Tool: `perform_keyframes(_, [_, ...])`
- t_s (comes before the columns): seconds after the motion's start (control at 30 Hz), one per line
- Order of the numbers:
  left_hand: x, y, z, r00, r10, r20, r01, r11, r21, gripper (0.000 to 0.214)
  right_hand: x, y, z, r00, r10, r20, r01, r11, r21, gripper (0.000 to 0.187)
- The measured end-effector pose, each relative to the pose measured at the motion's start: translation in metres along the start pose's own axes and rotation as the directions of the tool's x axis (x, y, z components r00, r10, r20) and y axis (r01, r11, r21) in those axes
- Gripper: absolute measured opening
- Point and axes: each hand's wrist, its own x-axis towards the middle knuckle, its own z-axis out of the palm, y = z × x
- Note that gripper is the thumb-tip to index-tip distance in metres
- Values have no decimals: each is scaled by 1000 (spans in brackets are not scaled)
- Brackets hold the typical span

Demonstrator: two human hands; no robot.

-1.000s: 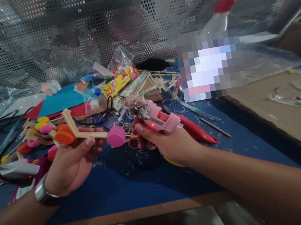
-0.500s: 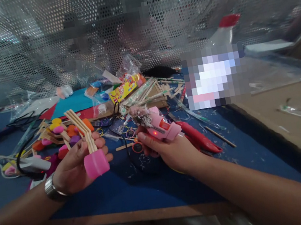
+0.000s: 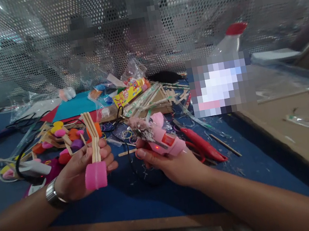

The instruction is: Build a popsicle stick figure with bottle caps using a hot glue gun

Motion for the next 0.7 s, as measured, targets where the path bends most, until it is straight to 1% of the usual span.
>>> perform_keyframes(0.07, [0,0,0,1000,-11,6,11,1000,-5,28,-1,-2,0,998,-42,48,44,998,-55,44])
perform_keyframes(0.17, [0,-1,0,999,-32,-8,32,999,-18,29,-4,-3,-1,987,-132,96,145,978,-149,35])
perform_keyframes(0.27, [0,-1,1,998,-37,-46,36,999,-22,32,-8,-4,1,974,-189,126,213,953,-217,37])
perform_keyframes(0.33, [0,-2,3,997,-40,-70,39,999,-19,32,-11,-6,3,967,-201,155,233,946,-228,45])
perform_keyframes(0.4, [0,-3,4,995,-54,-87,53,998,-18,31,-14,-10,6,967,-204,155,239,936,-257,42])
perform_keyframes(0.57, [-1,-5,8,991,-86,-106,87,996,8,32,-19,-23,11,962,-228,149,258,938,-232,41])
perform_keyframes(0.6, [-1,-5,8,990,-86,-112,89,996,20,33,-19,-25,12,956,-233,179,274,926,-259,41])
perform_keyframes(0.7, [1,-7,10,989,-98,-114,106,992,73,32,-18,-28,13,897,-389,208,440,825,-355,27])
